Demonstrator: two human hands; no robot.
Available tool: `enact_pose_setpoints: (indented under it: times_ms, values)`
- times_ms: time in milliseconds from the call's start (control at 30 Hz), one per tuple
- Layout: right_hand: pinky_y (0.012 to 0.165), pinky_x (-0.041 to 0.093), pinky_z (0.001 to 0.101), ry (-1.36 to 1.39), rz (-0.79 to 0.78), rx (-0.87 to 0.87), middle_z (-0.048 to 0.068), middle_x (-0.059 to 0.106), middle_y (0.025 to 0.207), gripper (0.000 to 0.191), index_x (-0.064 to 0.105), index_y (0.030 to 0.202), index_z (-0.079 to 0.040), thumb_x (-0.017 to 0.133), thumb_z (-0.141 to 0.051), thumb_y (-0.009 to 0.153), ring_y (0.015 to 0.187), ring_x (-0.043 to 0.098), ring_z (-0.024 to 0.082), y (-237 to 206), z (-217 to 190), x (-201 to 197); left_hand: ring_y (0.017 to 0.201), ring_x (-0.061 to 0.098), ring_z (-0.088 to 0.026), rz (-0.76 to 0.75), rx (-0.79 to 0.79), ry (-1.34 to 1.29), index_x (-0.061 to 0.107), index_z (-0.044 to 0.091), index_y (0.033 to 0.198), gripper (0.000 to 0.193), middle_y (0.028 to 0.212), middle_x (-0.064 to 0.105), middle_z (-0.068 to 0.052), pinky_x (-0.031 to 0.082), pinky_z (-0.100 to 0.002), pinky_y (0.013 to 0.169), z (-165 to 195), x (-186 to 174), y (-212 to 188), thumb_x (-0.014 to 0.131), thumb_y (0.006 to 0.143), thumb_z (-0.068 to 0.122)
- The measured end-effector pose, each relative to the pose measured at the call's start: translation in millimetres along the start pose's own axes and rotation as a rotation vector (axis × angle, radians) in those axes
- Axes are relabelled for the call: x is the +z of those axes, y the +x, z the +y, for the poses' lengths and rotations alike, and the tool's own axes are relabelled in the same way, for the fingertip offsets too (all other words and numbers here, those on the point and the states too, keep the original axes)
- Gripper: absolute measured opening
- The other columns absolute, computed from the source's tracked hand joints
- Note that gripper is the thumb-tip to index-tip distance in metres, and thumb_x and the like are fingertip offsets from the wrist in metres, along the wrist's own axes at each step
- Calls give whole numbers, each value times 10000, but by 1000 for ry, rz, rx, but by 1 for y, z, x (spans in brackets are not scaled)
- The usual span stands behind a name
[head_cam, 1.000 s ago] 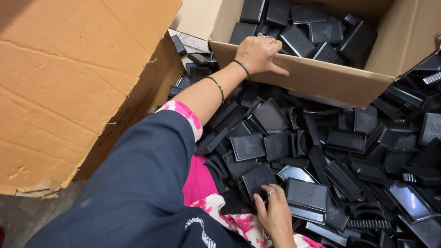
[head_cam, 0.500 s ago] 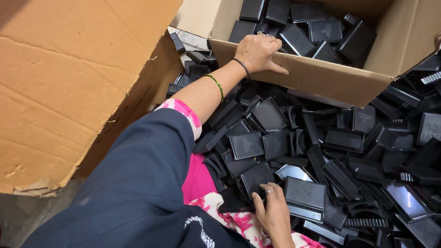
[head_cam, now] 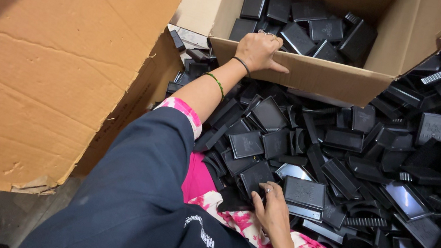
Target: The person sits on the floor and repeatedly picks up small black plastic components from a large pile. They handle each piece by hand, turning it over, and then place it into a cardboard box. The task continues with consistent pick-and-place motions.
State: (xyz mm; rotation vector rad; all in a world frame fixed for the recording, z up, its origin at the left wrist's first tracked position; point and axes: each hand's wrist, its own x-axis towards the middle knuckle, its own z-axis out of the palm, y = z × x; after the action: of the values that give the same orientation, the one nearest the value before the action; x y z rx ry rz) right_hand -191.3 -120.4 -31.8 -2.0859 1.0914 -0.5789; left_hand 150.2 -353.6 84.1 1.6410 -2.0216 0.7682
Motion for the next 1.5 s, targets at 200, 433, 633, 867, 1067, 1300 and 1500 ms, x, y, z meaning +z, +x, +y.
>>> enact_pose_setpoints:
  times_ms: [200,433,633,867,1067,1300,1500]
  values:
    - [895,543,430,-5,16,-14,176,626,1279,347,683,1150,-38,705,-259,883,1095,655,400,0,1,3,686,694,-236,-4,5,-8,650,107,775,767,741,698,-38,576,-347,627,0,0,1,770,596,843]
    - [887,544,427,11,1,8,171,626,1279,352,679,1155,-39,702,-267,888,1088,657,394,0,-1,3,681,693,-230,18,19,-16,661,107,799,769,746,696,-36,575,-347,615,0,0,3,769,600,843]
    - [888,541,427,25,20,-10,171,629,1272,354,677,1155,-34,702,-265,888,1090,656,392,0,-5,2,692,701,-230,-11,21,-14,653,106,780,770,747,697,-43,577,-354,611,0,-1,7,768,608,847]
    - [891,542,426,24,31,-21,176,630,1269,346,677,1152,-29,701,-256,890,1092,654,396,1,-7,0,685,698,-231,-10,28,-20,651,104,777,768,742,696,-46,576,-354,608,1,-2,9,773,609,844]
    - [894,544,428,32,36,-26,186,628,1270,345,678,1145,-26,704,-254,888,1092,655,401,2,-7,1,687,696,-230,8,35,-19,651,102,789,769,743,694,-45,573,-351,607,0,-4,11,775,609,839]
    - [899,540,431,32,26,-20,190,625,1276,350,677,1151,-22,704,-253,890,1098,651,404,0,-4,-4,683,694,-236,-8,24,-22,656,105,793,762,743,693,-45,572,-360,608,6,-6,13,783,603,832]
    - [910,537,427,29,28,-27,186,629,1267,351,676,1150,-21,702,-258,892,1104,650,398,1,-5,-4,686,695,-234,-3,21,-27,656,113,789,751,741,690,-41,569,-363,600,5,-6,14,783,606,830]
